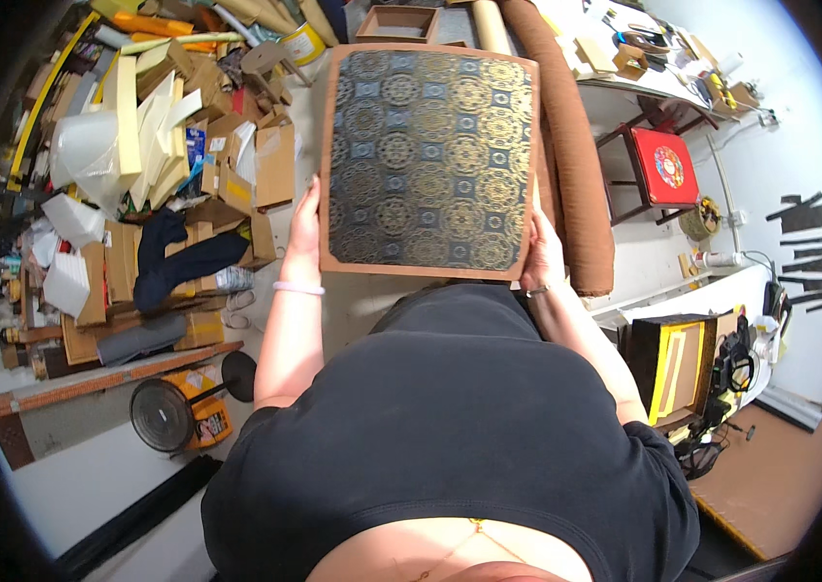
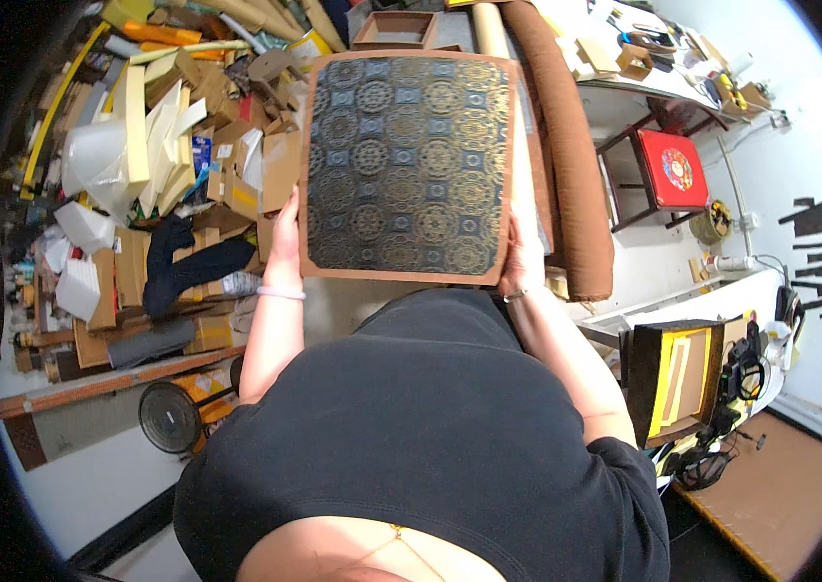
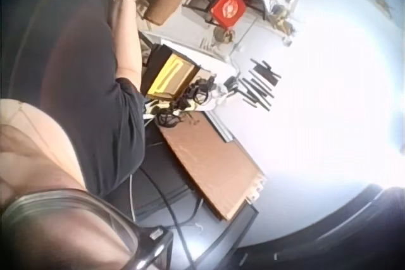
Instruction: The person handles a patterned box lid and a wooden box, repeatedly lifting and placing them. They pick up a cardboard insert and place it inside the box, then set the box on a table. The person picks up scissors and moves around the cluttered workspace.
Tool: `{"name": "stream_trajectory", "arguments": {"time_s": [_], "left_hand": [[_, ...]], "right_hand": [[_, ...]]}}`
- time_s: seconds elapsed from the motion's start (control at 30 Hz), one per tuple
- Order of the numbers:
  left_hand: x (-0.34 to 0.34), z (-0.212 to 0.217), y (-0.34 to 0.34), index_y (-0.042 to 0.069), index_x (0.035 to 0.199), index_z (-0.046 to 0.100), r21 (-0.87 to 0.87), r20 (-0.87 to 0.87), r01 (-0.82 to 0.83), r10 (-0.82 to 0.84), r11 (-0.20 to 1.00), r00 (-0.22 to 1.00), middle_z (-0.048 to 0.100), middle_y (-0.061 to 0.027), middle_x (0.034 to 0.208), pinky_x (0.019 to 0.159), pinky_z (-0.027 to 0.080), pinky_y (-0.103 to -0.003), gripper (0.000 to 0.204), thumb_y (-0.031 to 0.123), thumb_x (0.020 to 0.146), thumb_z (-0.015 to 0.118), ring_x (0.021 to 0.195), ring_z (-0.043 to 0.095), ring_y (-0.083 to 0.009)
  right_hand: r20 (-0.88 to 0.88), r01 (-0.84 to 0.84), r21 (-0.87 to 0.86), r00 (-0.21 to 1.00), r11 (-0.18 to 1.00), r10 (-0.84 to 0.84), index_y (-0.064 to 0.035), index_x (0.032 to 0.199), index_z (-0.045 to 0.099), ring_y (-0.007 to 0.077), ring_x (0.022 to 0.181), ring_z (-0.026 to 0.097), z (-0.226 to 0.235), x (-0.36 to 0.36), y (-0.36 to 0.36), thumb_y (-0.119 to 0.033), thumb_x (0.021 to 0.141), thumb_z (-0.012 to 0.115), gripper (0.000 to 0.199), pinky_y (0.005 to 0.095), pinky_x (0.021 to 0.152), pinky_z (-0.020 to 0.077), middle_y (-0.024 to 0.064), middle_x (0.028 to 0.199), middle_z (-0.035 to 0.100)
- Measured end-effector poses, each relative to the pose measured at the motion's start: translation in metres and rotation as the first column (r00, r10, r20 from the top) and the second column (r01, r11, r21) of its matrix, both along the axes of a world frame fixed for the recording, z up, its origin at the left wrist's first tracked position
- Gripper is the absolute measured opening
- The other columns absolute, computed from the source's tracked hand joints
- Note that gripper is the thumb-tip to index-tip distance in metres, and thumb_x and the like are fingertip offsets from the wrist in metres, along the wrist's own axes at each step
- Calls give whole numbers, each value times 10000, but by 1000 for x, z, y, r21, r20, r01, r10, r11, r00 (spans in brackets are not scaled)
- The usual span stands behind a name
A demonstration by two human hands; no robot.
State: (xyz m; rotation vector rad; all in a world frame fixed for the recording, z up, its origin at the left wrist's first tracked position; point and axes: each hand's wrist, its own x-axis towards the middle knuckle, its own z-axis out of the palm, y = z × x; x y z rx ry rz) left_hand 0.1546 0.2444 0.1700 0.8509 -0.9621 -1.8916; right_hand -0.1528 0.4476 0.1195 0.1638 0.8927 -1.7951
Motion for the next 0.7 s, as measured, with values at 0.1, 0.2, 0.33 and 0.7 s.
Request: {"name": "stream_trajectory", "arguments": {"time_s": [0.1,0.2,0.33,0.7], "left_hand": [[7,-28,-13,24,1403,541,26,-82,46,-43,999,996,620,-63,1328,1019,467,-297,450,333,1083,474,1198,585,-159],[-5,-23,-1,28,1419,527,117,-64,3,4,993,998,609,-58,1342,1029,459,-293,422,281,1087,469,1213,575,-153],[-23,0,24,9,1461,482,214,-57,33,-21,976,998,578,-61,1396,1063,434,-295,445,254,1091,452,1259,548,-152],[-23,-39,52,-10,1500,429,253,121,-83,54,964,991,499,-83,1503,1146,355,-306,474,244,1100,421,1370,464,-162]], "right_hand": [[82,-40,21,996,999,38,-37,1320,602,231,1093,654,-5,-4,6,-318,1014,583,416,386,946,531,104,1234,684],[55,-23,70,998,997,19,-37,1319,613,220,1088,666,9,-3,14,-314,1023,568,408,364,952,538,102,1237,694],[83,-44,205,996,978,27,-39,1290,637,209,1098,672,6,-11,38,-332,1026,575,400,359,955,551,91,1240,700],[71,-120,380,992,917,100,-63,1318,610,217,1103,671,-22,-18,52,-387,1045,514,435,377,965,548,83,1251,689]]}}
